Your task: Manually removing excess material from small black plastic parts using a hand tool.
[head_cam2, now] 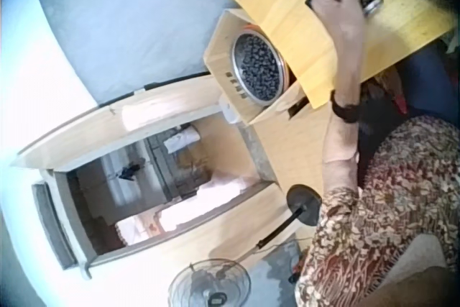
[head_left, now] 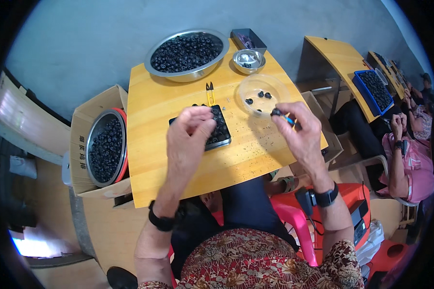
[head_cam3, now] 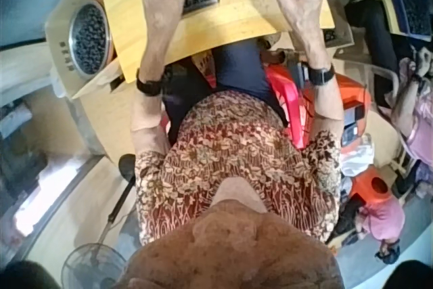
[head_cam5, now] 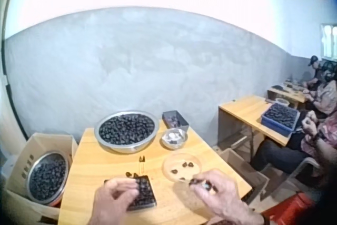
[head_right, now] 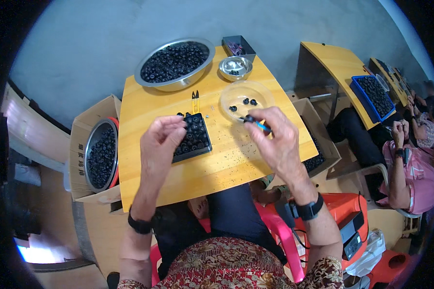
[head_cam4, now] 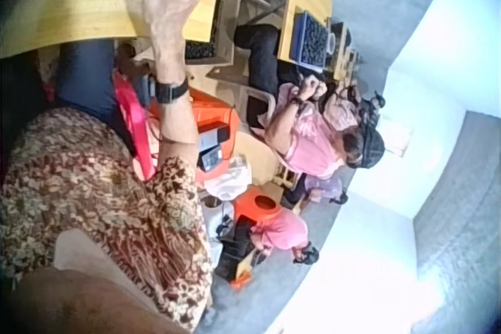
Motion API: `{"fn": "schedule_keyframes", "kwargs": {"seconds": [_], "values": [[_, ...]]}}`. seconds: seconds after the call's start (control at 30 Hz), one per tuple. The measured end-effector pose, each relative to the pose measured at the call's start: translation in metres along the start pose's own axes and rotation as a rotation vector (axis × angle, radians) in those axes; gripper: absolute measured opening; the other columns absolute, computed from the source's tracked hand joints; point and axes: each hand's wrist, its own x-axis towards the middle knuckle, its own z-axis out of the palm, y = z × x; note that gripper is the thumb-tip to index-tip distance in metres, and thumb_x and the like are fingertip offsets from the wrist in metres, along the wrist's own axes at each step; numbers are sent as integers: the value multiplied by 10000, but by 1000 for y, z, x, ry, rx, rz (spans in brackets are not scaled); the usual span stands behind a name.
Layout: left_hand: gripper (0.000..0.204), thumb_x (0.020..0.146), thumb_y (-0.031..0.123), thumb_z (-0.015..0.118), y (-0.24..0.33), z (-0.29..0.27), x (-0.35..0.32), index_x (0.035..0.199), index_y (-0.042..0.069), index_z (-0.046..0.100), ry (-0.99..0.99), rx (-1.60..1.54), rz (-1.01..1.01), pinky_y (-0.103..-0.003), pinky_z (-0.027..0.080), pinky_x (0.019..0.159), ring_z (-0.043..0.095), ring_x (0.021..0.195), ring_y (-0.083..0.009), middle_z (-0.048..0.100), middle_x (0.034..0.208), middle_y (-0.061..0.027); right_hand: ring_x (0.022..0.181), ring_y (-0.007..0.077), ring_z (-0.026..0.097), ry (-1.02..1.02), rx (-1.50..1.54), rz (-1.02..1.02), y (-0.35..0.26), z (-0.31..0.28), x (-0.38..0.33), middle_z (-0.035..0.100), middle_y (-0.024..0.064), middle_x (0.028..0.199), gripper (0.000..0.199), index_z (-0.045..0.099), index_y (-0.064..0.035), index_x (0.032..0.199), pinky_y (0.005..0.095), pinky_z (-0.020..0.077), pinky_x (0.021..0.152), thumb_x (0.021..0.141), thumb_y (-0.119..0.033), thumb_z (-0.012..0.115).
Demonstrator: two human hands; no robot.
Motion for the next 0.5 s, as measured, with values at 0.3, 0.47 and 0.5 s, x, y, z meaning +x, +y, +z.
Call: {"fn": "schedule_keyframes", "kwargs": {"seconds": [0.3,0.47,0.5], "values": [[220,819,69,693,-47,-21,49,1022,-18,689,28,598,263,-314,524,770,662,819,-219,678,946,-136,714,198,625,51,-78,98,39,21,18,638,107,870,192,665,-11,1015,292,515,625,833,-42,716],[184,793,68,698,-63,-22,55,970,17,704,-36,683,252,-407,504,814,641,920,-297,662,925,-144,762,234,657,37,-72,34,32,18,8,653,129,890,155,675,4,997,309,519,638,845,-25,692],[176,789,60,701,-61,-22,55,959,15,706,-38,673,251,-406,509,797,648,896,-299,665,908,-143,776,247,665,31,-73,20,31,16,5,658,135,896,141,678,9,987,313,521,646,849,-19,683]]}}
